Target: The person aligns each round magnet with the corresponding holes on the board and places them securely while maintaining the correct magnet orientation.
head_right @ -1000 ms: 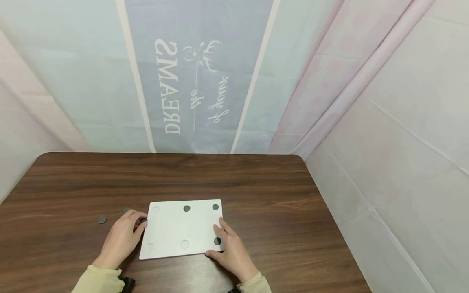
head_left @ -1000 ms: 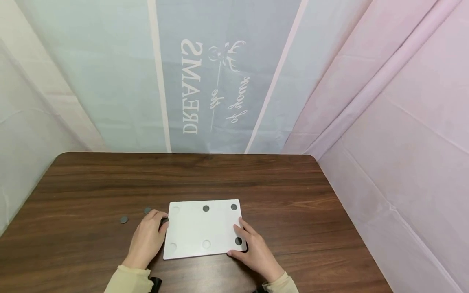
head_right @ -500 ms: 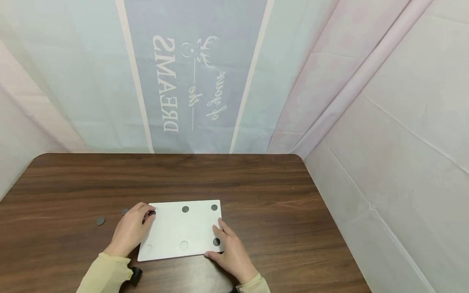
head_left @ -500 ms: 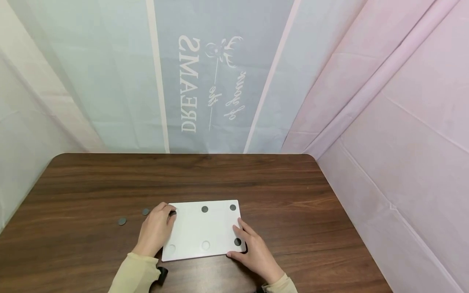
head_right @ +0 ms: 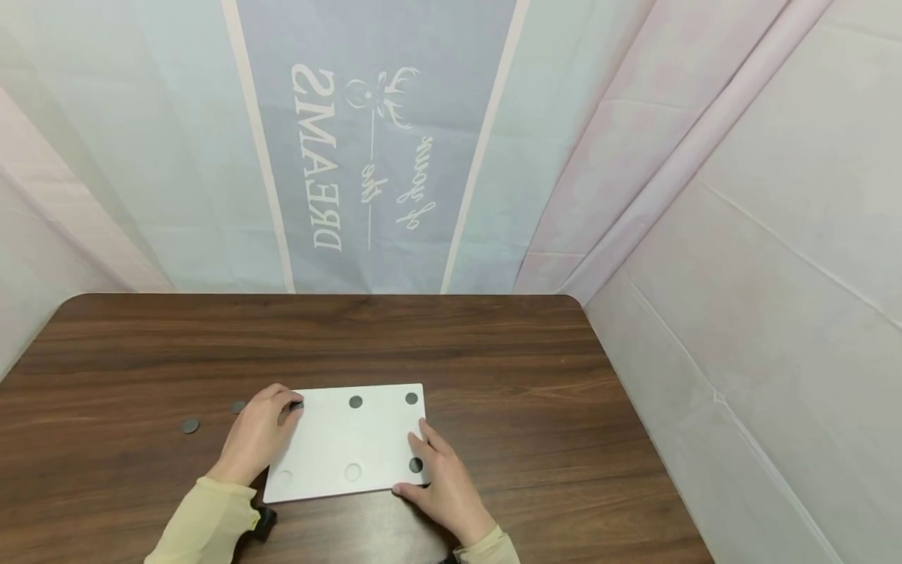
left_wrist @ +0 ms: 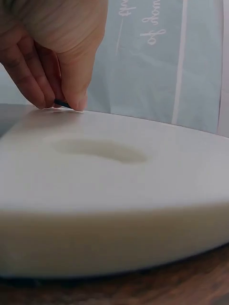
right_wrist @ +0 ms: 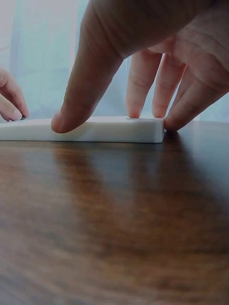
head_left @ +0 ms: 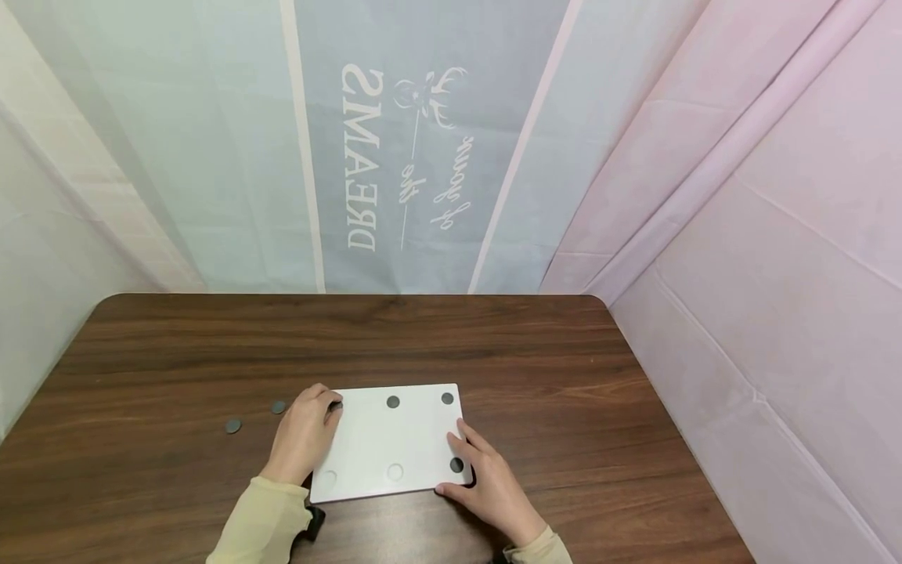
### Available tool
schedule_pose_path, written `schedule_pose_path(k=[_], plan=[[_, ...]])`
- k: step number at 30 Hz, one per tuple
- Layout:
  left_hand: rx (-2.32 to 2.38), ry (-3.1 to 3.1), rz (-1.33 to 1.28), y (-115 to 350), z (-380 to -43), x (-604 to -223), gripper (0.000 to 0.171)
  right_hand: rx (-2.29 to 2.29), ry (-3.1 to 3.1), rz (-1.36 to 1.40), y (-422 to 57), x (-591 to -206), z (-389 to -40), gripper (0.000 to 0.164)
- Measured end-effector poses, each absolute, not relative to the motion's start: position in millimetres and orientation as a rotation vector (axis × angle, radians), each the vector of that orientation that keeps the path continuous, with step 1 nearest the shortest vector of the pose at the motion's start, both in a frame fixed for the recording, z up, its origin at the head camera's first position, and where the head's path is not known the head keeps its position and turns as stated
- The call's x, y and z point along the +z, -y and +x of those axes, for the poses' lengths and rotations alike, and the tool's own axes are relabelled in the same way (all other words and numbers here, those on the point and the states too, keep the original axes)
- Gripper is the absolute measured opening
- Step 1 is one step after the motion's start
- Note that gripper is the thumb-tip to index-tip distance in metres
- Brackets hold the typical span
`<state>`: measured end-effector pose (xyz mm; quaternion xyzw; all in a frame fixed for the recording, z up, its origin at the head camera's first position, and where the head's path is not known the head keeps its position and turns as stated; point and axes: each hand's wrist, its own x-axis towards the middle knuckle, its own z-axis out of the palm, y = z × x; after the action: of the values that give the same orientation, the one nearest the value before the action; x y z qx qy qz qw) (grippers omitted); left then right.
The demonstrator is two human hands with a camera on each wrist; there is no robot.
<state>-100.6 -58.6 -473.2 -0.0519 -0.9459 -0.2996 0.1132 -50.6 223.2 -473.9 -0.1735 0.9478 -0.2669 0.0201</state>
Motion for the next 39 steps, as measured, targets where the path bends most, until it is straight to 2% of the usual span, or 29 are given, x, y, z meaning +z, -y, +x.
schedule_pose_path(k=[25, 39], plan=[[-0.927, 2.774, -0.127, 66.2, -110.3, -477.0, 0.016, -0.845, -2.956, -0.547, -217.9, -475.8, -54.3, 0.068], [-0.959, 2.748, -0.085, 79.5, -99.5, -477.8, 0.018, -0.837, -2.959, -0.516, -215.6, -477.7, -53.9, 0.068]])
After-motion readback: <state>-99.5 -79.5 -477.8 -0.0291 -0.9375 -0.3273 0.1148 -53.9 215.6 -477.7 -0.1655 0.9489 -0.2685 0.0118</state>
